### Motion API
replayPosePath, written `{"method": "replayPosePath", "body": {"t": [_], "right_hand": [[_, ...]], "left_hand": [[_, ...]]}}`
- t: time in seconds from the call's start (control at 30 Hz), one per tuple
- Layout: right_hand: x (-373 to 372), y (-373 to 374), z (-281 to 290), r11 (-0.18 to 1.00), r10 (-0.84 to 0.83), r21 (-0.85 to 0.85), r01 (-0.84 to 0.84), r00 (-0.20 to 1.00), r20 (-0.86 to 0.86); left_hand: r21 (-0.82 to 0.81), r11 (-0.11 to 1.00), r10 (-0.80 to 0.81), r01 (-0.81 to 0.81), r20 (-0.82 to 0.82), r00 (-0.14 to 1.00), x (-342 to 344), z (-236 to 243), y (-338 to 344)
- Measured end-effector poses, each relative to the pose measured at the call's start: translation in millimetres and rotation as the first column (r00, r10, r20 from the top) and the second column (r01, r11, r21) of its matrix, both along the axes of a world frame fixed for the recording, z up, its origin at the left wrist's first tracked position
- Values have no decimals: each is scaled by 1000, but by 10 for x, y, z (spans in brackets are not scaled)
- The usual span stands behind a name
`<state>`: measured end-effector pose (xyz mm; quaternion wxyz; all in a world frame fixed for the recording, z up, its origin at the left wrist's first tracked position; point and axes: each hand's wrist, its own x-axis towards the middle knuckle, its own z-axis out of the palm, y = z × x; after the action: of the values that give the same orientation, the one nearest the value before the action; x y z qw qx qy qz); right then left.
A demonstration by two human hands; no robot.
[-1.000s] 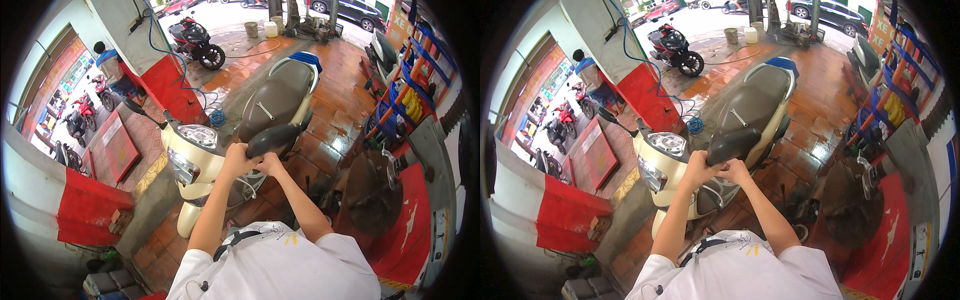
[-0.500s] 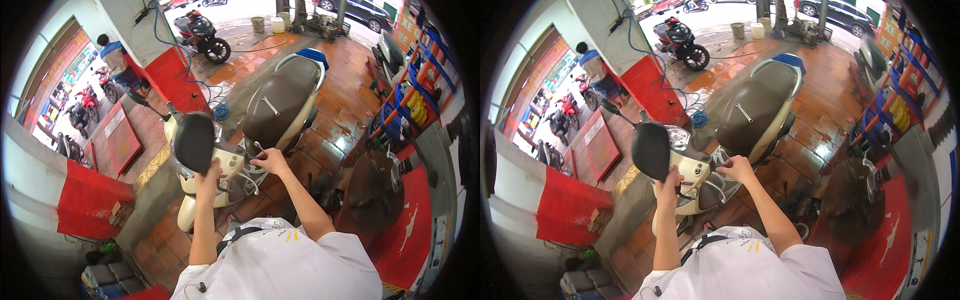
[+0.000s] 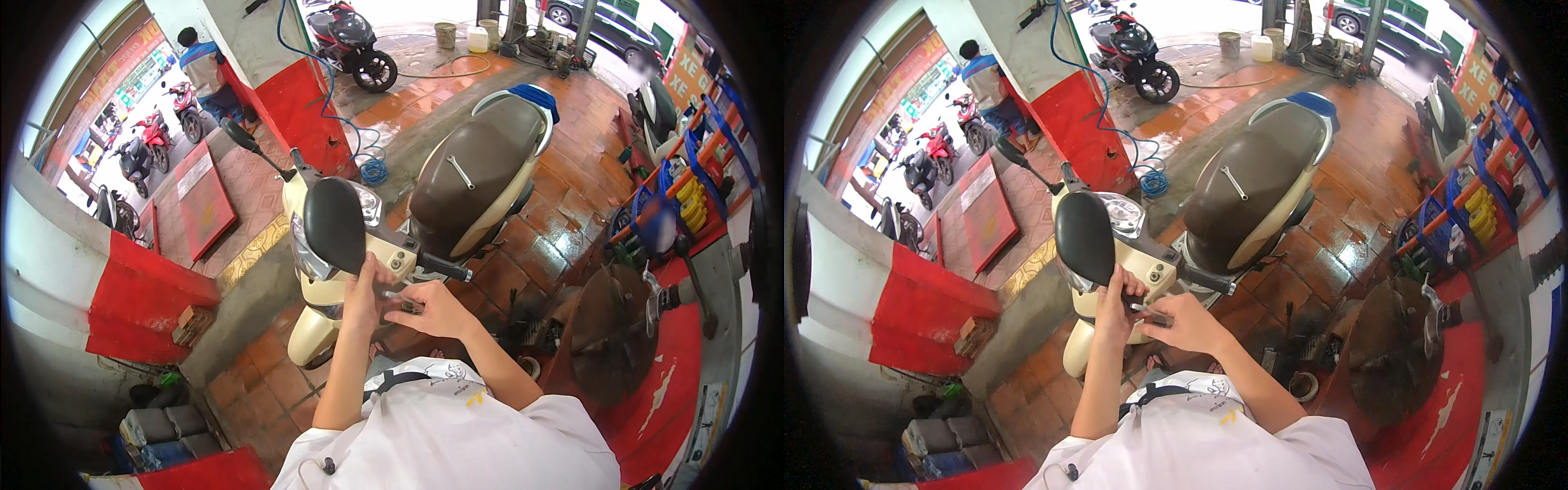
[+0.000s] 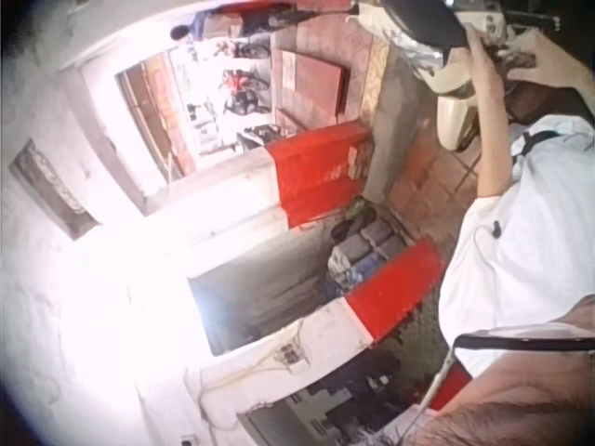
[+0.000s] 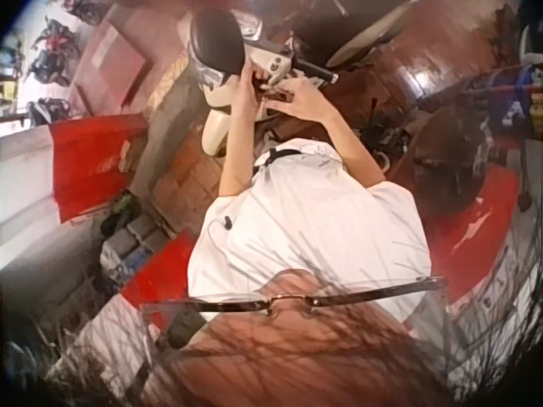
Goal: The person uses a wrench to loosen and remove a side mirror from a scooter, then works on securing components on the right handlebar area.
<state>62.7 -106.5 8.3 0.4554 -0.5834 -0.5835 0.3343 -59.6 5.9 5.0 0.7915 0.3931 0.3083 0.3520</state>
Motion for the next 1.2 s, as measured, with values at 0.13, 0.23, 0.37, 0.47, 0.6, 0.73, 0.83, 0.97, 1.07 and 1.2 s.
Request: {"method": "replayPosePath", "body": {"t": [0.13, 0.23, 0.37, 0.47, 0.6, 0.73, 0.83, 0.97, 1.07, 1.2], "right_hand": [[-33, 6, 130, 971, -166, 186, 151, 984, 68], [-54, 59, 49, 923, -340, 199, 330, 940, 18], [-59, 116, 113, 846, -522, 228, 482, 835, 173], [-61, 154, 94, 832, -553, 203, 516, 800, 232], [-57, 240, 55, 840, -534, -143, 524, 845, -42], [7, 340, -106, 814, -574, -140, 564, 740, -350], [98, 335, -77, 728, -672, -199, 656, 627, -394], [599, 246, -251, 657, -743, -243, 714, 556, -373], [1152, 330, -397, 611, -785, -192, 768, 556, -276], [2173, 566, -992, 601, -795, -162, 782, 566, -218]], "left_hand": [[-93, 978, -170, 189, 175, 970, 22, -38, 67], [-62, 959, -248, 276, 288, 925, 60, -67, 178], [134, 898, -432, 418, 96, 897, 34, -188, 432], [266, 839, -504, 474, 53, 862, 121, 32, 516], [323, 778, -579, 539, 36, 815, 248, -37, 761], [411, 709, -588, 573, -102, 802, 426, -212, 952], [610, 611, -456, 504, -249, 855, 554, -194, 1022], [728, 497, -336, 472, -340, 878, 816, -32, 1102], [754, 424, -285, 502, -415, 864, 1081, -116, 1119], [755, 330, -173, 567, -542, 823, 1486, -232, 1105]]}}
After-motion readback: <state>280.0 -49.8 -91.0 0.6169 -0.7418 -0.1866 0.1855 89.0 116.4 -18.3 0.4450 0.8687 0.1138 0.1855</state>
